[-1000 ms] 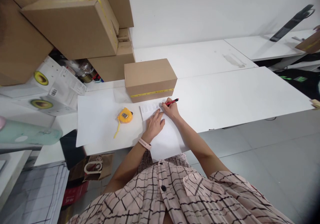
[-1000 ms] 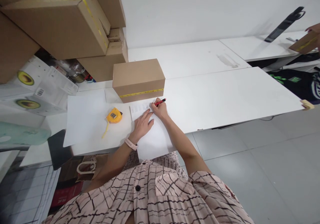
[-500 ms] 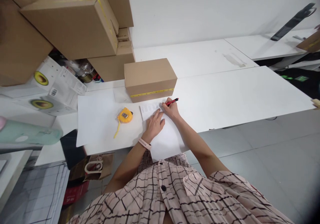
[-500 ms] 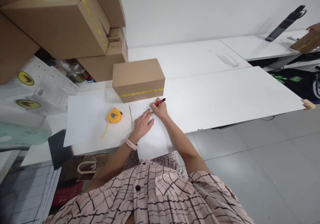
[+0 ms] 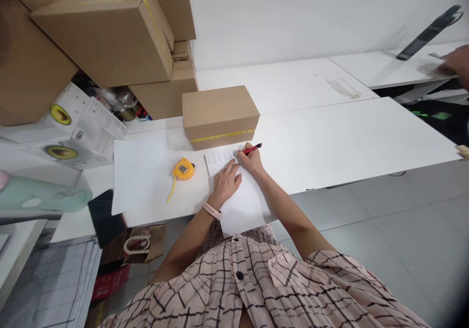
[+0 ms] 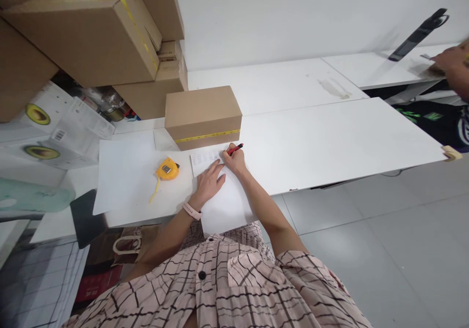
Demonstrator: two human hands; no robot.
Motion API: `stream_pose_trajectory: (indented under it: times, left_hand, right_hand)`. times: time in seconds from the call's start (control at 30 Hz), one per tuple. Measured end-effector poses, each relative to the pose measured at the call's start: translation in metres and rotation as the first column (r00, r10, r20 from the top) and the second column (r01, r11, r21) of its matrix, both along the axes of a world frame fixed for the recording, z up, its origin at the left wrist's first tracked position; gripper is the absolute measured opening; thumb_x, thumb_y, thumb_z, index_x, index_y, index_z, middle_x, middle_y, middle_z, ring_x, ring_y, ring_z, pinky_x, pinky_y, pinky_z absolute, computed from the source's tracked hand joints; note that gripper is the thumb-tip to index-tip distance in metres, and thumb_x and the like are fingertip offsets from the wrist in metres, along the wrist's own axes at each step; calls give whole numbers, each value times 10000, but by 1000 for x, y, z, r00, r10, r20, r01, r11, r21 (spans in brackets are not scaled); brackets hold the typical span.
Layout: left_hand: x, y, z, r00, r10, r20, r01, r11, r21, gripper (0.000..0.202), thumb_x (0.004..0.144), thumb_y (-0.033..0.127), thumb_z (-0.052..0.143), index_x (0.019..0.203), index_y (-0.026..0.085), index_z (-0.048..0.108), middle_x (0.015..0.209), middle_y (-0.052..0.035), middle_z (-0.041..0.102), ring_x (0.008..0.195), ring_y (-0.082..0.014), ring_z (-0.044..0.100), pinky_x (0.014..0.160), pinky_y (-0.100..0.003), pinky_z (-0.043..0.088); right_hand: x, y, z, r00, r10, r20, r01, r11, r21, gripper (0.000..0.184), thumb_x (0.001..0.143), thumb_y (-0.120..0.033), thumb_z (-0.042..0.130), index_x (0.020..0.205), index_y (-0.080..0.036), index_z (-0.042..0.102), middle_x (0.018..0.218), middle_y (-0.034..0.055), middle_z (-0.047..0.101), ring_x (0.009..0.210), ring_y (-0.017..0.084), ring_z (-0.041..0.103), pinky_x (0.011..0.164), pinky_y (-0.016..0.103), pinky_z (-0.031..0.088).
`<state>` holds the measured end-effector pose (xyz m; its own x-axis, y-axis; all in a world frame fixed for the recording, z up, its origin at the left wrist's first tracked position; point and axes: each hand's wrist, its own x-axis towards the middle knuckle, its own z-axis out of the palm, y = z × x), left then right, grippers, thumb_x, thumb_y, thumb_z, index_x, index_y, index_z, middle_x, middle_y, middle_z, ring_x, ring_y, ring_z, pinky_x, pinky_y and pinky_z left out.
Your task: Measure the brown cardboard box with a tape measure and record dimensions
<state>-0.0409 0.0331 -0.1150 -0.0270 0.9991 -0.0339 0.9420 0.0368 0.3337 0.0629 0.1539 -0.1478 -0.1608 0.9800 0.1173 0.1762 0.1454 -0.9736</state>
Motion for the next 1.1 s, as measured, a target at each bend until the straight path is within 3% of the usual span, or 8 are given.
stream_pose_trajectory:
  times: [1.1]
  left_hand:
    - [-1,0,-2,1000,-1,5,0,1000,18,435,1006,314,486,1432,250,547,1621,-63,417,1282,-292,597,991,-422,538]
  right_hand:
    - [1,1,-2,999,-31,19,31,1000,1,252,746,-330,598,649,-244,382,579,-65,400,568,115,371,571,279,312]
